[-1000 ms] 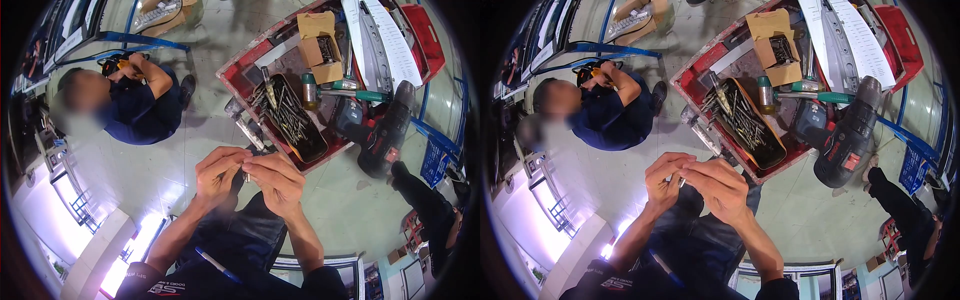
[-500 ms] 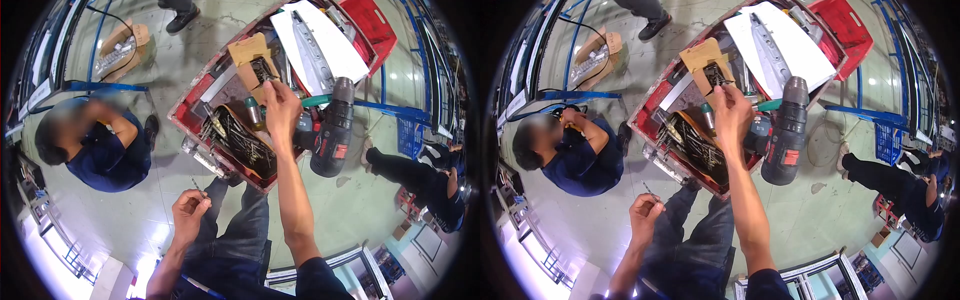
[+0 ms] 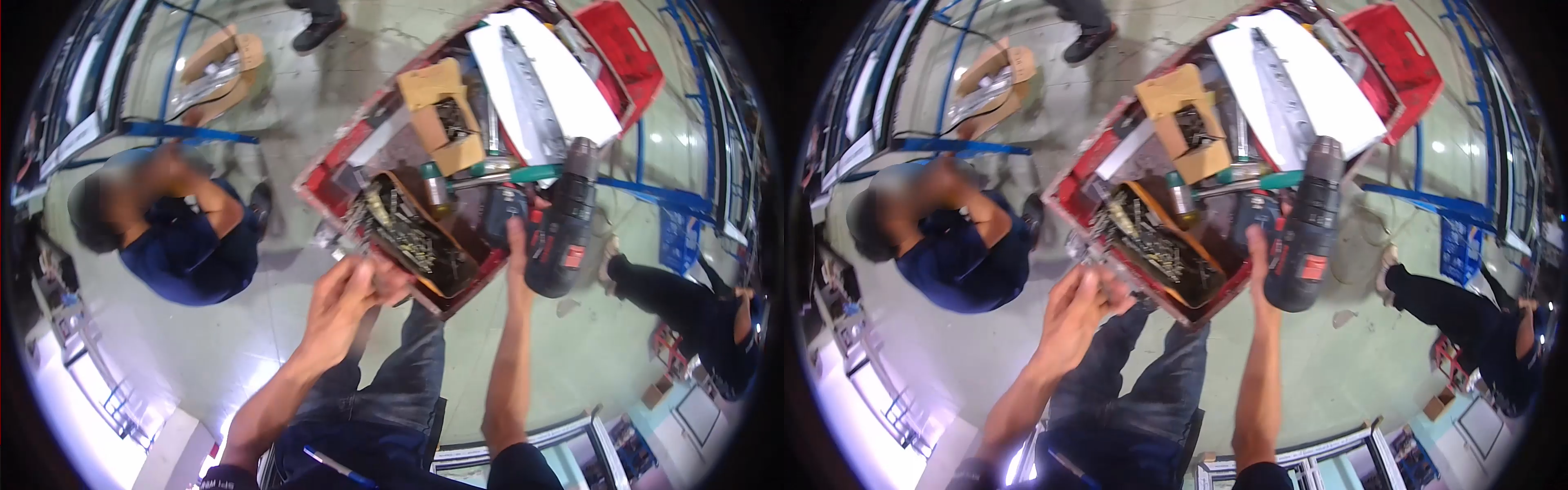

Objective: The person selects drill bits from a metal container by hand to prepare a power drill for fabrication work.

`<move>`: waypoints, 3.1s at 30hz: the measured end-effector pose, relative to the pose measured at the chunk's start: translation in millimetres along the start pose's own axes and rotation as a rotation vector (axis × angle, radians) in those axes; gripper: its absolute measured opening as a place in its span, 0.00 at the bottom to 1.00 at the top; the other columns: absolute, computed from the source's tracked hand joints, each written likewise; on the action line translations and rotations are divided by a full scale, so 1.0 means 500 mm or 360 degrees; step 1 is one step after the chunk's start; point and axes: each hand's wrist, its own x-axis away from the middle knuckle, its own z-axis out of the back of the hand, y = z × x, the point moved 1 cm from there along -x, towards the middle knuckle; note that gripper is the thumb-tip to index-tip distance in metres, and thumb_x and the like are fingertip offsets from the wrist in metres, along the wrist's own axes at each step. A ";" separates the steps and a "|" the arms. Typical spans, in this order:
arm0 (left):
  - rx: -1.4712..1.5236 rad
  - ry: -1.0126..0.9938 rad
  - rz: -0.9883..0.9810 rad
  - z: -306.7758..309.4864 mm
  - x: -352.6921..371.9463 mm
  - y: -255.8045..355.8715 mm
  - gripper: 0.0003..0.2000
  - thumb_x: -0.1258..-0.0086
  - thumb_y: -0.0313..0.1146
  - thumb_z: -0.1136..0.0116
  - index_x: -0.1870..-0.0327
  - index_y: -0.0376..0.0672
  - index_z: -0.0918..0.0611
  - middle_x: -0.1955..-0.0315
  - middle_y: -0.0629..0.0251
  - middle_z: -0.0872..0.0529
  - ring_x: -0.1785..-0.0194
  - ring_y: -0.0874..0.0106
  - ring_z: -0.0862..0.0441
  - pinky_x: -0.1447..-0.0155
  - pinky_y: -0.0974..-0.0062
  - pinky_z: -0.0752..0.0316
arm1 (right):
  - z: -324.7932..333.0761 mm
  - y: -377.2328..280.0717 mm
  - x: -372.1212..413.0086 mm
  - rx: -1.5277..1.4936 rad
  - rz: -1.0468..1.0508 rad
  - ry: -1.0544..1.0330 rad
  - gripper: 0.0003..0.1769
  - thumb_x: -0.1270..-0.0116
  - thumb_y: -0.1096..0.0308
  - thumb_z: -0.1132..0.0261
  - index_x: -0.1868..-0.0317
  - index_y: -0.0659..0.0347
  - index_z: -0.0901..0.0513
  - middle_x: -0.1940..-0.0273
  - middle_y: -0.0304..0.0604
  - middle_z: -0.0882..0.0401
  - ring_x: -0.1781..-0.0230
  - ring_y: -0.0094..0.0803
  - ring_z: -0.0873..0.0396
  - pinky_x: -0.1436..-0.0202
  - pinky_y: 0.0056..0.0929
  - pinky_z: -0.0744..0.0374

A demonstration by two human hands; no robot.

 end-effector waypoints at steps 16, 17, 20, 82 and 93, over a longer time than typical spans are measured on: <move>0.0686 -0.0456 -0.0270 -0.178 -0.048 0.185 0.14 0.14 0.46 0.56 0.50 0.45 0.24 0.47 0.52 0.14 0.45 0.60 0.13 0.38 0.63 0.18 | 0.225 -0.206 0.149 -0.0236 -0.0943 -0.1210 0.19 0.25 0.58 0.38 0.43 0.63 0.18 0.50 0.45 0.15 0.56 0.35 0.17 0.49 0.37 0.20; 0.0786 -0.0510 -0.0198 -0.186 -0.036 0.181 0.14 0.14 0.46 0.56 0.50 0.45 0.24 0.48 0.53 0.13 0.46 0.61 0.12 0.39 0.64 0.17 | 0.239 -0.194 0.181 -0.0126 -0.1197 -0.1423 0.17 0.25 0.59 0.37 0.44 0.60 0.17 0.49 0.44 0.15 0.54 0.36 0.17 0.48 0.39 0.19; 0.0858 -0.0459 -0.0022 -0.205 -0.006 0.180 0.13 0.14 0.47 0.57 0.52 0.47 0.27 0.56 0.58 0.12 0.55 0.62 0.11 0.51 0.67 0.16 | 0.195 -0.224 0.236 0.0338 -0.1176 -0.1632 0.13 0.30 0.66 0.35 0.47 0.57 0.15 0.50 0.43 0.14 0.52 0.38 0.15 0.46 0.43 0.17; 0.0462 -0.0179 0.0125 -0.202 0.063 -0.007 0.22 0.13 0.51 0.62 0.60 0.41 0.28 0.74 0.61 0.21 0.72 0.66 0.19 0.64 0.70 0.22 | 0.193 -0.203 0.377 -0.0205 -0.0982 -0.0724 0.12 0.38 0.67 0.27 0.73 0.63 0.19 0.78 0.37 0.20 0.84 0.29 0.23 0.82 0.24 0.27; 0.0379 0.0283 0.0309 -0.106 0.158 -0.113 0.20 0.14 0.51 0.60 0.62 0.43 0.29 0.73 0.63 0.25 0.74 0.68 0.21 0.65 0.68 0.21 | 0.220 -0.188 0.601 -0.0228 -0.1008 -0.0696 0.18 0.37 0.64 0.24 0.53 0.66 0.18 0.71 0.45 0.16 0.75 0.33 0.17 0.70 0.29 0.17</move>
